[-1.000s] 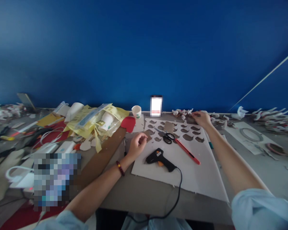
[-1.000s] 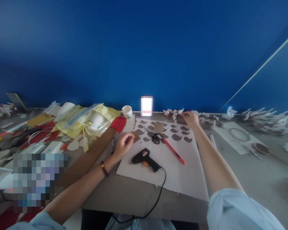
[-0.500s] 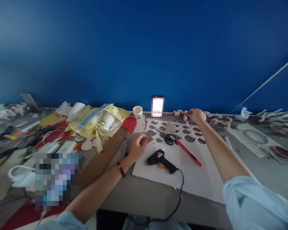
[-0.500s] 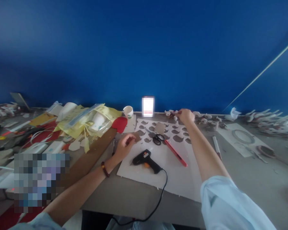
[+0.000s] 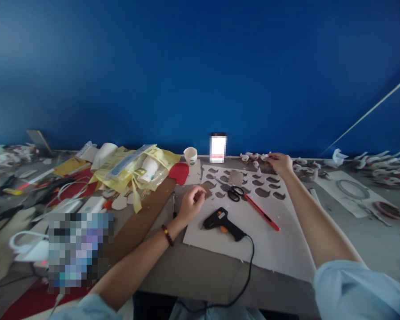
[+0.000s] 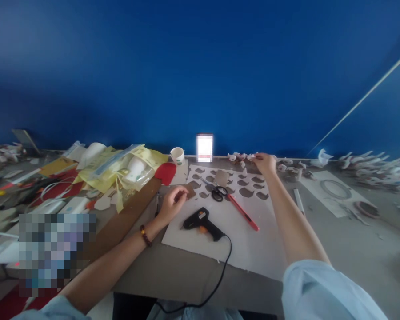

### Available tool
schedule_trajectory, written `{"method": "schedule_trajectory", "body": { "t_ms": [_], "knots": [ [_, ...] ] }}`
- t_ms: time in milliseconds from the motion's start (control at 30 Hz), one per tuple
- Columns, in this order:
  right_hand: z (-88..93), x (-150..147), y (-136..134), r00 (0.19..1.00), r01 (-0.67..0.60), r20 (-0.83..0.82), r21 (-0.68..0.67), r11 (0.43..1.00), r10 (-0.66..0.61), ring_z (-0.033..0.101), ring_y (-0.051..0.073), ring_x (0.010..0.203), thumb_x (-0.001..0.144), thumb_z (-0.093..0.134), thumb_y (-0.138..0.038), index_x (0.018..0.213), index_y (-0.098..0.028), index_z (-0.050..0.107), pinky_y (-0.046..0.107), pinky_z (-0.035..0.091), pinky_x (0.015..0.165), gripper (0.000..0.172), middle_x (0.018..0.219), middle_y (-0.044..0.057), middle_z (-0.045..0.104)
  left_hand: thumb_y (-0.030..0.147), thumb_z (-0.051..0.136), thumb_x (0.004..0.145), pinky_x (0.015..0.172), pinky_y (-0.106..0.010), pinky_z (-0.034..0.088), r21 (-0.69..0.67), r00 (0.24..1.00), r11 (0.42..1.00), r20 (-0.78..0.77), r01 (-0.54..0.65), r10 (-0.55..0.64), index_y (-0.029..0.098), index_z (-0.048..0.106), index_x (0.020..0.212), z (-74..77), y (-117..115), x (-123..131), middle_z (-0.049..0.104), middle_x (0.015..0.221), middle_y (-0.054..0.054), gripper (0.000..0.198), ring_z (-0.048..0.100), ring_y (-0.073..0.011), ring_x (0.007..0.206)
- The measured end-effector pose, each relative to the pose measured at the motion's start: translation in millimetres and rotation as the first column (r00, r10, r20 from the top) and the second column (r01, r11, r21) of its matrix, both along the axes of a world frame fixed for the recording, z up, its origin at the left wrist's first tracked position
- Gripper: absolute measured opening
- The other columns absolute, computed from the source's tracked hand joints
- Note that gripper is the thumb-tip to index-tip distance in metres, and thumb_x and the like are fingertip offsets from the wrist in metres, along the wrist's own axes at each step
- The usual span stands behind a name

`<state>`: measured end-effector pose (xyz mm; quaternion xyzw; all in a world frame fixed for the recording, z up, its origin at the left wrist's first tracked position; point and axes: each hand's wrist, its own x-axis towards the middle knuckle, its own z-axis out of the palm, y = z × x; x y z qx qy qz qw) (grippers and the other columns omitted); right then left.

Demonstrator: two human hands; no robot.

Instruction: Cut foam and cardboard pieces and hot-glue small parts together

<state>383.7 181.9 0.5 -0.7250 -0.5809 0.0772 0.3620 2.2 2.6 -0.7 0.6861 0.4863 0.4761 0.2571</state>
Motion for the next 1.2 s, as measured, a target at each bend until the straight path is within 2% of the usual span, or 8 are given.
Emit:
{"method": "schedule_trajectory", "body": {
  "t_ms": [100, 300, 533, 800, 1200],
  "knots": [
    [-4.7, 11, -8, 0.999, 0.026, -0.036, 0.056, 0.998, -0.024, 0.066, 0.022, 0.067, 0.075, 0.058, -0.04, 0.096, -0.014, 0.073, 0.03, 0.048, 0.059, 0.037, 0.076, 0.008, 0.073, 0.018, 0.049, 0.084, 0.061, -0.024, 0.046, -0.007, 1.0, 1.0, 0.006, 0.012, -0.012, 0.02, 0.058, 0.084, -0.7, 0, 0, 0.063, 0.083, -0.002, 0.01, 0.058, -0.0137, 0.07],
    [-16.6, 16, -20, 0.998, 0.052, -0.046, 0.133, 0.99, -0.046, 0.066, 0.026, 0.077, 0.074, 0.059, -0.046, 0.086, -0.016, 0.072, 0.037, 0.05, 0.071, 0.035, 0.083, 0.01, 0.072, 0.023, 0.048, 0.086, 0.061, -0.024, 0.046, -0.029, 0.999, 0.999, 0.026, 0.027, -0.026, 0.019, 0.057, 0.085, -1.0, 0, -1, 0.062, 0.085, -0.003, 0.01, 0.059, -0.0134, 0.07],
    [-27.5, 12, -25, 1.0, 0.027, -0.007, 0.161, 0.987, -0.027, 0.066, 0.026, 0.083, 0.074, 0.059, -0.04, 0.086, -0.019, 0.072, 0.035, 0.05, 0.073, 0.028, 0.088, 0.009, 0.073, 0.024, 0.048, 0.087, 0.061, -0.023, 0.046, -0.036, 0.999, 0.999, 0.034, 0.027, -0.026, 0.019, 0.058, 0.085, -2.3, -1, -1, 0.061, 0.086, -0.003, 0.01, 0.059, -0.0132, 0.07],
    [-30.1, 11, -24, 0.999, 0.045, 0.013, 0.151, 0.988, -0.048, 0.065, 0.025, 0.076, 0.071, 0.058, -0.037, 0.086, -0.018, 0.074, 0.034, 0.049, 0.067, 0.029, 0.084, 0.01, 0.074, 0.027, 0.048, 0.088, 0.062, -0.024, 0.047, -0.027, 0.999, 0.999, 0.031, 0.033, -0.033, 0.02, 0.058, 0.086, -2.4, -1, -1, 0.061, 0.087, -0.003, 0.012, 0.059, -0.0133, 0.07],
    [-25.8, 11, -26, 0.998, 0.051, 0.039, 0.115, 0.992, -0.056, 0.064, 0.026, 0.076, 0.07, 0.058, -0.04, 0.089, -0.017, 0.073, 0.037, 0.049, 0.069, 0.034, 0.088, 0.011, 0.074, 0.028, 0.047, 0.088, 0.062, -0.024, 0.046, -0.024, 0.999, 0.999, 0.027, 0.035, -0.034, 0.02, 0.057, 0.085, -2.8, -1, -1, 0.061, 0.086, -0.003, 0.013, 0.059, -0.0135, 0.071]
  ]
}}
